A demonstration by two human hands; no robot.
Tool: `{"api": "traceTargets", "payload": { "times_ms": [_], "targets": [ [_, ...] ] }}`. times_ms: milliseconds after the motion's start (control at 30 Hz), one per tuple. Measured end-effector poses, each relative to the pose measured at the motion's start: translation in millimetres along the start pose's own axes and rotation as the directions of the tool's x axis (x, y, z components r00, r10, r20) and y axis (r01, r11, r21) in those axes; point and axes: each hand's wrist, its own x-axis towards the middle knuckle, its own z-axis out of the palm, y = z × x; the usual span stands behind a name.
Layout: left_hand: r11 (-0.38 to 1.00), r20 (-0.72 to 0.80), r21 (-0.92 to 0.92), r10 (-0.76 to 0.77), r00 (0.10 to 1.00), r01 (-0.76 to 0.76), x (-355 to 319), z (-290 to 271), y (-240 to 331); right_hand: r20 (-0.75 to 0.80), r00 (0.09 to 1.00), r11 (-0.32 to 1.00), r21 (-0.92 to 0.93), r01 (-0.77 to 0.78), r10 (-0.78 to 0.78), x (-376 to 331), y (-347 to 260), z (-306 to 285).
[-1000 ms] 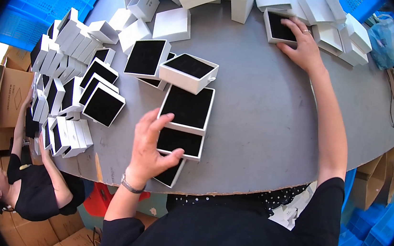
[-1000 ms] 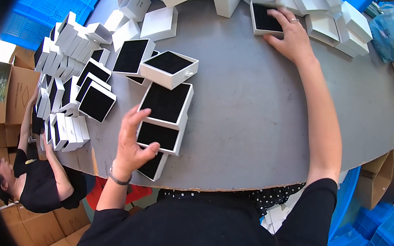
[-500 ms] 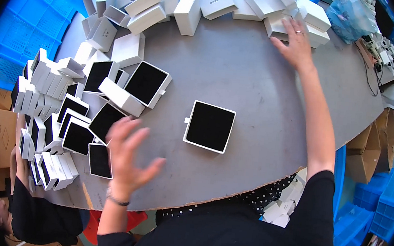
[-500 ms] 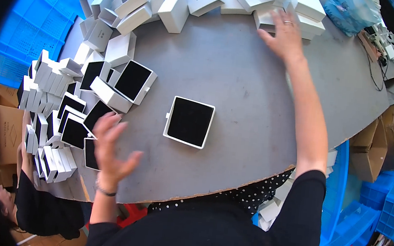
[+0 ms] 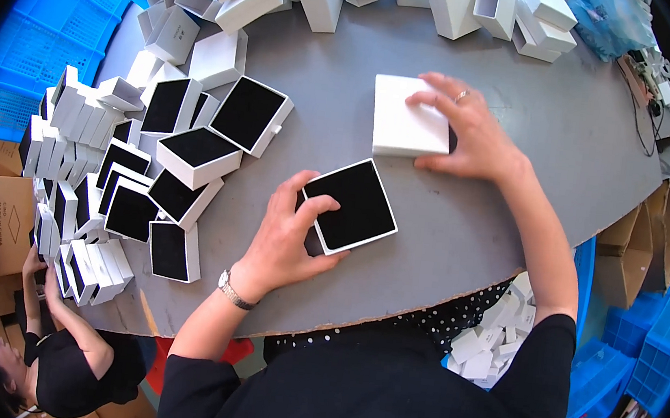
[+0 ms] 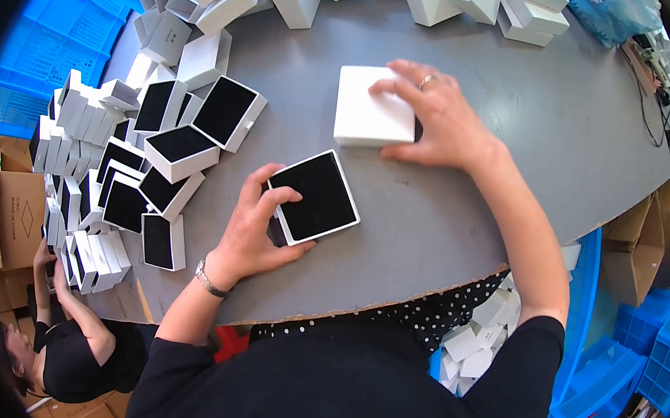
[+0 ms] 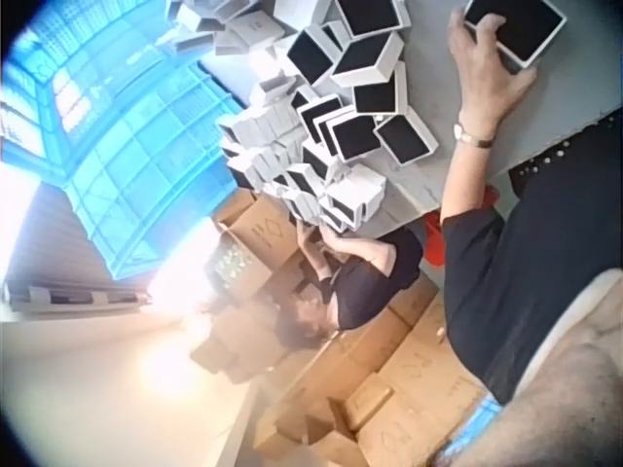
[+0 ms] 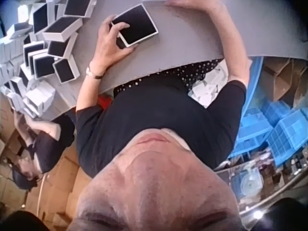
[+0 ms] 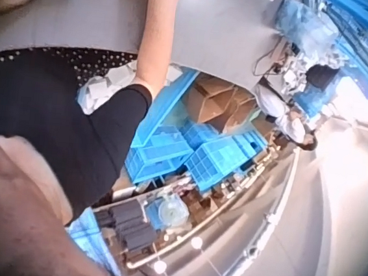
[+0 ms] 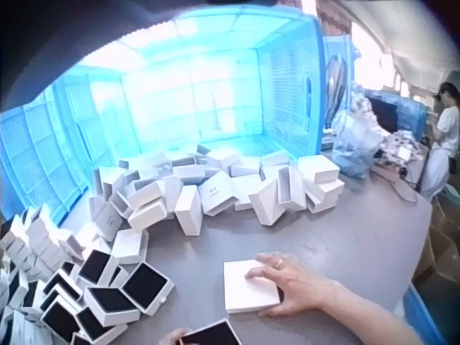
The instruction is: Assembling and organizing small white boxes with black inserts at a packaging workstation.
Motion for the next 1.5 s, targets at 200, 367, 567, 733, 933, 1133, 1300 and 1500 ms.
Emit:
{"api": "traceTargets", "payload": {
  "times_ms": [200, 367, 567, 733, 933, 1133, 1300, 1500],
  "targets": [
    [0.988, -0.186, -0.055, -0.151, 0.971, 0.143, -31.8, -19.2, -16.7, 0.392, 0.913, 0.870, 0.407, -0.277, 0.108, 15.0, -8.7, -36.9],
    [0.982, -0.184, -0.015, -0.188, 0.965, 0.188, -38.2, -20.8, -18.3, 0.230, 0.857, 0.811, 0.283, -0.513, 0.462, 8.5, -19.7, -23.1],
    [0.982, -0.179, 0.066, -0.160, 0.971, 0.174, -26.7, -17.7, -22.1, 0.107, 0.921, 0.927, -0.078, -0.367, 0.374, -34.4, -138.0, -3.8],
    [0.977, -0.183, 0.095, -0.171, 0.968, 0.191, -16.6, -16.6, -21.9, 0.157, 0.983, 0.996, 0.011, -0.094, 0.091, -39.6, -131.1, -7.0],
    [0.999, 0.006, -0.035, -0.040, 0.999, 0.040, -14.9, -10.8, -7.3, -0.048, 0.995, 0.987, 0.138, -0.082, 0.089, -44.9, -116.3, 16.9],
    [0.998, 0.052, -0.062, -0.001, 0.999, 0.004, -18.3, -12.4, -8.4, 0.119, 0.992, 0.984, 0.179, 0.015, -0.037, -41.5, -106.4, 1.1],
    [0.999, 0.088, -0.036, -0.016, 0.996, 0.019, -14.2, -14.5, -6.7, 0.076, 0.997, 0.968, 0.250, 0.011, -0.031, -50.2, -107.5, 6.5],
    [0.995, 0.149, 0.094, 0.013, 0.989, -0.028, -4.3, -14.6, 2.9, -0.006, 0.998, 0.956, 0.289, -0.056, 0.060, -50.8, -118.0, 16.6]
  ]
}}
